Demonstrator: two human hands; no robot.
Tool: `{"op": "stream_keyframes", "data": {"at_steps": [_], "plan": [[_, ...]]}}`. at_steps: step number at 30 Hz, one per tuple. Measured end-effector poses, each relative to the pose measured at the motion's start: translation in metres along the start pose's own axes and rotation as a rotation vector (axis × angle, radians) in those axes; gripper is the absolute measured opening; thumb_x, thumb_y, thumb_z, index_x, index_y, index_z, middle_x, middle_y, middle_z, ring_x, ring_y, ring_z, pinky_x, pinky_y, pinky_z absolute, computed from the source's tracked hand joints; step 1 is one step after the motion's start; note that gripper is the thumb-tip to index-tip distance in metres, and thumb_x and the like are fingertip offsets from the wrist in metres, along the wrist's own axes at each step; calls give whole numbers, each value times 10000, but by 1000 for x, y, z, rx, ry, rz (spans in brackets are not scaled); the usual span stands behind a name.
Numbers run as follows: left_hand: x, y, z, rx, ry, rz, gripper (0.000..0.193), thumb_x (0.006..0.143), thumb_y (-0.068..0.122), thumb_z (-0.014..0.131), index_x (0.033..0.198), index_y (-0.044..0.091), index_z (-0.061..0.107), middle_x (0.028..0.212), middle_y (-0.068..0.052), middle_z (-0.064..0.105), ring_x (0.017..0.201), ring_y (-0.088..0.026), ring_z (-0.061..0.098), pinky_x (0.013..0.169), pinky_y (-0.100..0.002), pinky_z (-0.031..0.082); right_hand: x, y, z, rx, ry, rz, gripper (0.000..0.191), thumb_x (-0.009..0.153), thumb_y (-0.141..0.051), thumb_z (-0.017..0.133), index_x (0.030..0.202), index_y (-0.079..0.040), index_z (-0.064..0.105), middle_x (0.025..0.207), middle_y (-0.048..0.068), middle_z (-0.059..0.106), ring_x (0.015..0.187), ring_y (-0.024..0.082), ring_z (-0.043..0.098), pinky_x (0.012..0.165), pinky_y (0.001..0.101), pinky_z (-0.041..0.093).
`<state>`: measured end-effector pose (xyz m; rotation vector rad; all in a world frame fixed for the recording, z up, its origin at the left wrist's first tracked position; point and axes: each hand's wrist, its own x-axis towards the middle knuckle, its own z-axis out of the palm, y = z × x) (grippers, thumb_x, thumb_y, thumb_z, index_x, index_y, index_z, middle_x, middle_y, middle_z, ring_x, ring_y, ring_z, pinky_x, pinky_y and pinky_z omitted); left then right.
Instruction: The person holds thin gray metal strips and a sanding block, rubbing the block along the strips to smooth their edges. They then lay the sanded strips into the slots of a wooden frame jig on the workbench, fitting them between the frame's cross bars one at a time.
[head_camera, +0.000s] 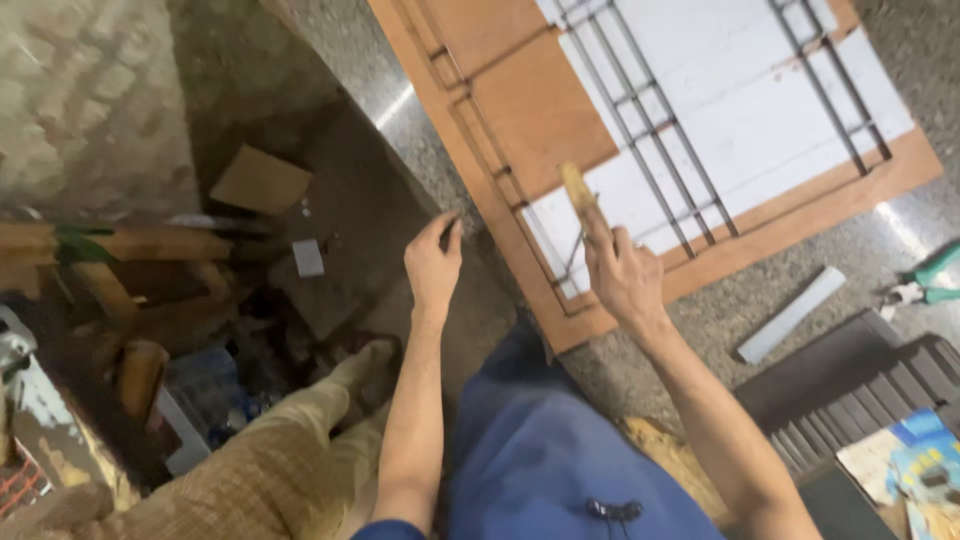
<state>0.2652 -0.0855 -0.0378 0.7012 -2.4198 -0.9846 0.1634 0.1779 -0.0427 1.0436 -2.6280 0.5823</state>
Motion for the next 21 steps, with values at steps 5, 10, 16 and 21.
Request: {"op": "stream_keyframes", "data": {"at_steps": [5, 10, 16, 21], "plan": [[-6, 15, -8, 7, -9, 60, 181, 975, 154, 697, 1112, 47, 747, 1075, -169, 754, 979, -337, 742, 837, -388, 589, 3, -3, -6, 38, -125, 113, 561, 1009, -182, 660, 1538, -121, 484, 820, 113, 596, 551, 308, 612, 485, 435, 498], [-18, 44, 5, -42, -71, 31, 179, 955, 163, 699, 1088, 61, 758, 1016, -162, 763, 855, -312, 761, 742, -371, 592, -18, -1, -37, 160, 50, 186, 448, 1043, -185, 686, 1456, -158, 516, 887, 134, 671, 680, 345, 667, 561, 466, 500], [-34, 97, 45, -65, -139, 141, 170, 953, 172, 726, 1081, 69, 770, 980, -163, 765, 819, -321, 752, 703, -374, 581, -9, 7, -52, 300, 406, 195, 502, 1020, -162, 677, 1480, -133, 476, 1056, 162, 718, 809, 341, 717, 696, 432, 572], [-45, 143, 61, -201, -129, 287, 166, 993, 154, 688, 1107, 49, 747, 1025, -145, 773, 911, -272, 776, 777, -342, 593, -16, 23, -50, 108, -6, 312, 560, 958, -98, 727, 1477, -92, 519, 921, 180, 720, 718, 358, 716, 594, 454, 552]]}}
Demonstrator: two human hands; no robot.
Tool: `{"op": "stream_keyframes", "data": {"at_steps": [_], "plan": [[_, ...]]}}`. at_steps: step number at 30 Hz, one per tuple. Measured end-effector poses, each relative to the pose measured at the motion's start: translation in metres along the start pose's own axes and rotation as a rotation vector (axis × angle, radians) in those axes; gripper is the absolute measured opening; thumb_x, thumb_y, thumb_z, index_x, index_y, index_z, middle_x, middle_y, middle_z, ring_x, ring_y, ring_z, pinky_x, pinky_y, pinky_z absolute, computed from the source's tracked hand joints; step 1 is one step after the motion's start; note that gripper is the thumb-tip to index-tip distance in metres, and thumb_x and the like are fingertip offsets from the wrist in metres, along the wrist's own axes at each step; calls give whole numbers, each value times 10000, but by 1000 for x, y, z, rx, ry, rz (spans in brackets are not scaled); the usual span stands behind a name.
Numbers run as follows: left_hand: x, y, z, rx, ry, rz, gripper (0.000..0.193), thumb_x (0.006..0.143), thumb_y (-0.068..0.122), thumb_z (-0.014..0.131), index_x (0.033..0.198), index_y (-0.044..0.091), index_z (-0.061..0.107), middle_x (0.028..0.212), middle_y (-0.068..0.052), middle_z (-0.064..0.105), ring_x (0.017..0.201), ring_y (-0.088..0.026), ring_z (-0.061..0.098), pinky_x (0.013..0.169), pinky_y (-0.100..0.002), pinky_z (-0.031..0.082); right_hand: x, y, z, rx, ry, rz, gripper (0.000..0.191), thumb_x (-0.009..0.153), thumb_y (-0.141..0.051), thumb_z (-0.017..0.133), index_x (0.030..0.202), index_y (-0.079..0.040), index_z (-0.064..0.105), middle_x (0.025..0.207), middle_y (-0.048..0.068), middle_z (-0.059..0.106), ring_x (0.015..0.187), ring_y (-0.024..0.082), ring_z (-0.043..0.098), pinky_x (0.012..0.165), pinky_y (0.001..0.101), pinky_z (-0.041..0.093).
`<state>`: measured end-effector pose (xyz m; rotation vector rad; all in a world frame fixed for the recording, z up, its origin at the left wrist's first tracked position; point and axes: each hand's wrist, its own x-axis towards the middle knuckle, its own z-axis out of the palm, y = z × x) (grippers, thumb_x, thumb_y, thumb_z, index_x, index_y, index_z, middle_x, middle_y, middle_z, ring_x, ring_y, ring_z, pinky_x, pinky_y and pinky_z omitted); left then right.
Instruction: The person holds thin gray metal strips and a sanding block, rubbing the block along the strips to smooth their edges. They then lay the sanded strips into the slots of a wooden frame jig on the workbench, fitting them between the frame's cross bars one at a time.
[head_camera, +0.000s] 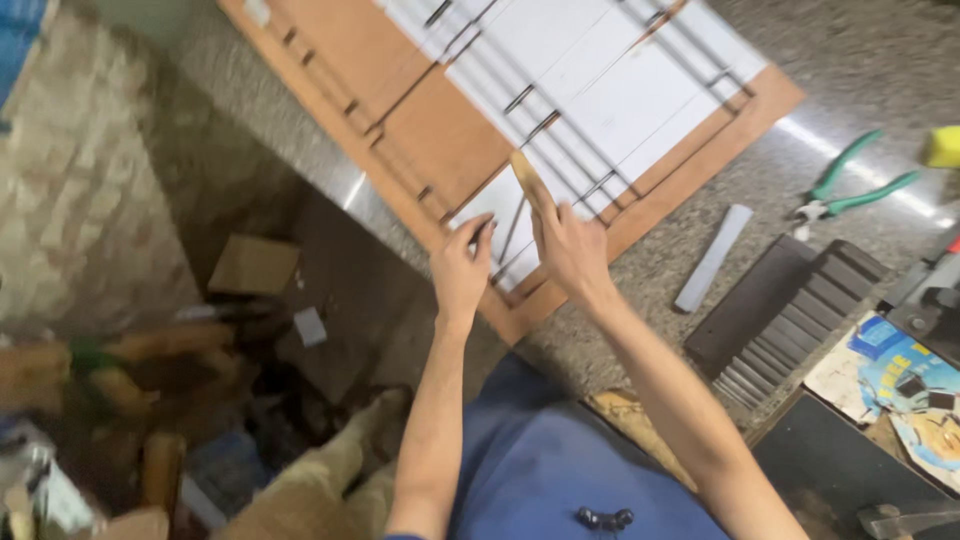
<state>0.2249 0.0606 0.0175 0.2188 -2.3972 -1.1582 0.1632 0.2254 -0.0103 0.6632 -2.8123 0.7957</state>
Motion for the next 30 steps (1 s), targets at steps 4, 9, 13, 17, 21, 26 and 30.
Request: {"op": "stream_keyframes", "data": {"at_steps": [4, 9, 13, 17, 21, 26, 30], "plan": [[-12, 24, 28, -66, -127, -168, 238, 975, 187, 651, 1139, 44, 746, 1002, -137, 781, 882, -253, 785, 775, -352, 592, -100, 27, -53, 214, 295, 120, 456, 1017, -122, 673, 1445, -152, 517, 1080, 180, 735, 828, 331, 749, 692, 416, 588], [-53, 65, 146, 30, -574, -164, 394, 933, 371, 694, 1163, 54, 739, 1053, -164, 769, 957, -334, 747, 815, -440, 584, -191, 66, -122, 252, 383, 409, 413, 1078, -153, 615, 1472, -83, 513, 1210, 213, 723, 946, 288, 758, 769, 369, 627], [-79, 96, 238, 148, -600, 81, 590, 814, 429, 791, 1184, -6, 640, 1128, -218, 698, 1002, -399, 686, 808, -506, 560, -233, 93, -158, 194, 474, 541, 387, 1098, -109, 614, 1474, -51, 549, 1217, 206, 729, 933, 277, 746, 797, 365, 604], [-80, 94, 264, 189, -570, -57, 359, 812, 329, 775, 1002, 42, 672, 968, -185, 745, 909, -395, 711, 760, -526, 542, -263, 107, -173, 81, 584, 425, 255, 1182, -50, 581, 1425, 1, 525, 1307, 218, 698, 1158, 294, 732, 998, 370, 579], [-68, 81, 249, 195, -552, -142, 241, 886, 270, 760, 942, 45, 693, 846, -191, 734, 843, -422, 711, 728, -525, 534, -273, 102, -175, 247, 603, 622, 293, 1150, -90, 579, 1420, 21, 551, 1215, 225, 695, 1028, 264, 682, 930, 354, 543], [-50, 72, 205, -73, -377, -126, 192, 931, 144, 669, 1106, 84, 718, 952, -173, 747, 909, -372, 739, 767, -460, 567, -249, 92, -164, 360, 506, 571, 314, 1173, -136, 582, 1437, 32, 557, 1201, 205, 708, 1003, 221, 696, 927, 353, 557], [-26, 35, 128, -120, -192, -124, 261, 988, 84, 622, 1242, 86, 682, 1116, -177, 732, 992, -332, 722, 860, -424, 567, -214, 76, -143, 500, 174, 684, 417, 1058, -169, 560, 1463, -70, 546, 1113, 175, 737, 814, 248, 713, 689, 368, 566]]}}
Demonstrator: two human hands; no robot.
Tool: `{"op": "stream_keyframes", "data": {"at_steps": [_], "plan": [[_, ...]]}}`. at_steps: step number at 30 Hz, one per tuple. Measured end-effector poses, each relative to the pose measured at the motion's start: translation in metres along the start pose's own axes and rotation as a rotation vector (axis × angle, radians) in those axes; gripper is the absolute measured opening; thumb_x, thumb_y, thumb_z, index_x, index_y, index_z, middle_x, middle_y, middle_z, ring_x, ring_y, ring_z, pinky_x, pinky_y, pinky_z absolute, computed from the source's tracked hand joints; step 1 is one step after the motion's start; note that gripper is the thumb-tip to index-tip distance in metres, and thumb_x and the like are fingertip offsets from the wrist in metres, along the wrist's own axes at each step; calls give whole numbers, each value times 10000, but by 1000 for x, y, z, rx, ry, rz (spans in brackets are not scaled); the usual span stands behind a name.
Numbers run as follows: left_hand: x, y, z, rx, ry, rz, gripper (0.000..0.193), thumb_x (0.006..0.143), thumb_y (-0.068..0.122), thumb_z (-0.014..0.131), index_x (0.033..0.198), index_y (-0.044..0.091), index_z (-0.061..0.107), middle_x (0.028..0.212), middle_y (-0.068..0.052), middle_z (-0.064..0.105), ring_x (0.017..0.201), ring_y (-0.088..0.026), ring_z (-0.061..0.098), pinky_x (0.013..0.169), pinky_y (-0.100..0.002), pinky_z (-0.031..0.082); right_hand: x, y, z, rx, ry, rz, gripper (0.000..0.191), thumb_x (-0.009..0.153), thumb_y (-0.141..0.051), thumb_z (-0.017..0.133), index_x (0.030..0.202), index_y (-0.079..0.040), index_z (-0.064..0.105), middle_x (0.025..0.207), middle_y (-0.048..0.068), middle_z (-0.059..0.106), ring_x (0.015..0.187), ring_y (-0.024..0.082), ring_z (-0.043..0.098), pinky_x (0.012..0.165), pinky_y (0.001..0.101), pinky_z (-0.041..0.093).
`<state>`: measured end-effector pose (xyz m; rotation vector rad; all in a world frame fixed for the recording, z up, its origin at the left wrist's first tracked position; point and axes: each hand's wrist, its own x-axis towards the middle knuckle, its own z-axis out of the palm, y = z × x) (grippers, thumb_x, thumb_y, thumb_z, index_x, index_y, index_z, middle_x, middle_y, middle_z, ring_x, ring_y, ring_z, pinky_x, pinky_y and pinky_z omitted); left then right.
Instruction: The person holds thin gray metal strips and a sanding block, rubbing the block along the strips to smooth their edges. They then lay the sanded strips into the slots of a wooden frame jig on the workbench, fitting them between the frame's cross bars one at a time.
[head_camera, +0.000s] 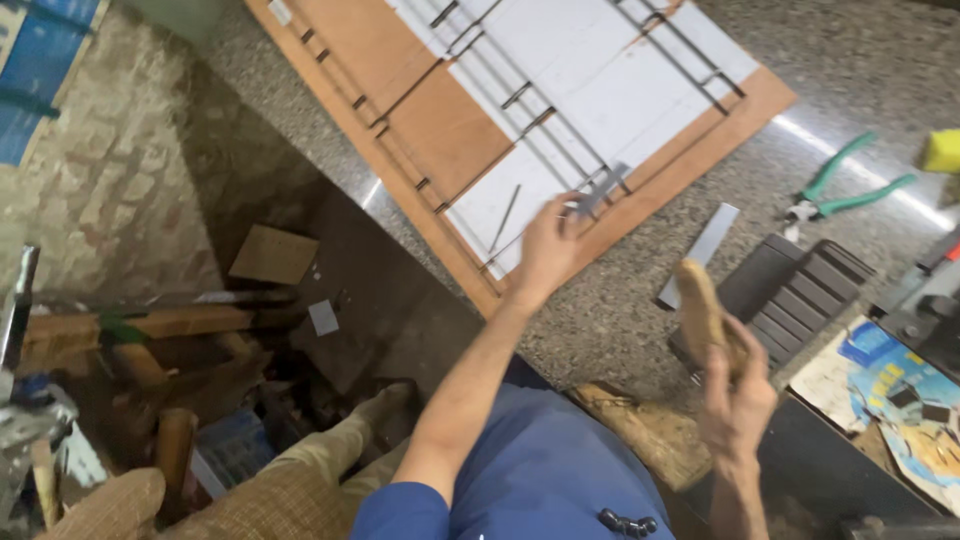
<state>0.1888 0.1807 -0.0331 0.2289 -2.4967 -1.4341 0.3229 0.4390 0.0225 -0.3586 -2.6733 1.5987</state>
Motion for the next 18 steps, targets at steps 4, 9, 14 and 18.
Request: {"op": "stream_keyframes", "data": {"at_steps": [4, 9, 14, 18], "plan": [[16, -36, -104, 64, 84, -171, 405, 846, 183, 808, 1217, 73, 688, 1039, -121, 741, 854, -244, 714, 756, -342, 563, 14, -28, 68, -114, -338, -311, 428, 968, -132, 622, 1393, -128, 570, 1210, 182, 727, 985, 299, 756, 791, 381, 604], [34, -67, -190, 142, 256, -155, 345, 896, 200, 758, 1210, 59, 734, 1049, -131, 710, 859, -235, 708, 736, -336, 552, 73, -64, 190, -364, -539, -538, 381, 947, -209, 619, 1318, -129, 589, 1158, 183, 708, 979, 398, 695, 783, 476, 542], [72, -105, -226, 82, 265, -222, 232, 967, 177, 689, 1153, 46, 736, 1041, -129, 722, 851, -248, 733, 741, -337, 566, 135, -93, 223, -138, -143, -536, 366, 1056, -72, 559, 1421, -57, 584, 1322, 214, 691, 1171, 371, 693, 968, 434, 541], [114, -136, -245, 107, 239, -128, 197, 965, 144, 715, 1131, 41, 744, 1000, -151, 728, 871, -297, 730, 766, -356, 563, 129, -105, 210, -135, -150, -390, 367, 1122, -119, 572, 1482, -45, 566, 1323, 185, 699, 1125, 249, 703, 828, 340, 585]]}}
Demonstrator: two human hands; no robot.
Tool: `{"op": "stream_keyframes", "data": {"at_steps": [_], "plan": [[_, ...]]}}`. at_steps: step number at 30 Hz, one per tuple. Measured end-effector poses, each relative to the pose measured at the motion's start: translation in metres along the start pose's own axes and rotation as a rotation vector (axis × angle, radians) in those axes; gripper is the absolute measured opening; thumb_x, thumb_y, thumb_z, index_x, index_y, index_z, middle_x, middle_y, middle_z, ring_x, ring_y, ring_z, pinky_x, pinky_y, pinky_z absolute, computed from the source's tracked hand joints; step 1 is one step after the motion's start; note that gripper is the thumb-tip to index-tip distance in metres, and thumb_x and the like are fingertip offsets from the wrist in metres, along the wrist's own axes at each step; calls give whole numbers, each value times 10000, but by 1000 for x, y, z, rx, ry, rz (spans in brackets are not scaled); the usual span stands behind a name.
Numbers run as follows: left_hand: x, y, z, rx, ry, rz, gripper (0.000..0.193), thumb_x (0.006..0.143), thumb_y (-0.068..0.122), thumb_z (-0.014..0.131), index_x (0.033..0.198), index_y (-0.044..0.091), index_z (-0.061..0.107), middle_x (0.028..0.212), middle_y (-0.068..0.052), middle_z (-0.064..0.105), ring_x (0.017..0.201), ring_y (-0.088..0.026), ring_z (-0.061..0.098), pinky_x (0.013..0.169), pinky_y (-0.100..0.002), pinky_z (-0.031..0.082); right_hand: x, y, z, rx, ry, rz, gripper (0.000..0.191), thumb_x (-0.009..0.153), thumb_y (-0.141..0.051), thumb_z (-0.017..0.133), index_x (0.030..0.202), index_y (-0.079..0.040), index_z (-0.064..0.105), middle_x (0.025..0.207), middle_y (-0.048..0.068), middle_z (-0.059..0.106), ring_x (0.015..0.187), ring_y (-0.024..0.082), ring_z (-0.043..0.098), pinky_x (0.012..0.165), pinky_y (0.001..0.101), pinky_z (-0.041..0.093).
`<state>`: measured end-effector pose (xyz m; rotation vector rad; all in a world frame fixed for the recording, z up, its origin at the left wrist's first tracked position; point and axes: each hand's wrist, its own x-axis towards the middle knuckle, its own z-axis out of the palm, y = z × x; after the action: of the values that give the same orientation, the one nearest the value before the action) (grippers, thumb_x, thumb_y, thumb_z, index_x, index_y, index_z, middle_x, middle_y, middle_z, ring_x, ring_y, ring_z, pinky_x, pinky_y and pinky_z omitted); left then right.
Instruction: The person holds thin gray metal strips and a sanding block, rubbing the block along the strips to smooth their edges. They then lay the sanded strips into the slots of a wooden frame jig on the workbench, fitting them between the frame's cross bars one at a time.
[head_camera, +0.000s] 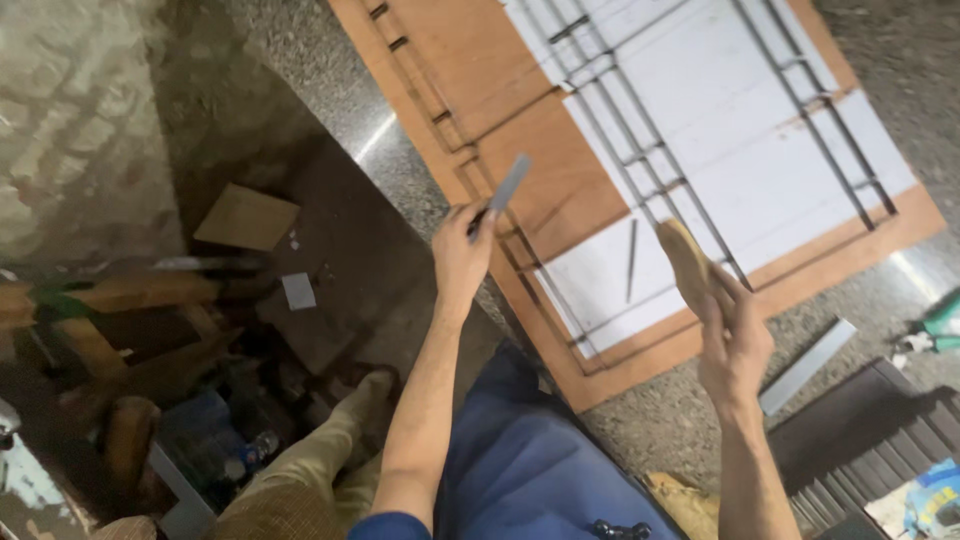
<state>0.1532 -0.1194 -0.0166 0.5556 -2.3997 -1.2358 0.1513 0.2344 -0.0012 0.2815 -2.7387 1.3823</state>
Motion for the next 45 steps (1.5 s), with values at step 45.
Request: {"op": "stream_keyframes", "data": {"at_steps": [45], "plan": [[16, -3, 108, 285, -80, 387, 283, 817, -4, 725, 1052, 148, 762, 928, 19, 704, 823, -194, 667, 692, -324, 570, 29, 0, 8, 293, -172, 278, 586, 1071, -113, 575, 1586, 44, 343, 1043, 196, 647, 774, 155, 604, 557, 276, 477]]}}
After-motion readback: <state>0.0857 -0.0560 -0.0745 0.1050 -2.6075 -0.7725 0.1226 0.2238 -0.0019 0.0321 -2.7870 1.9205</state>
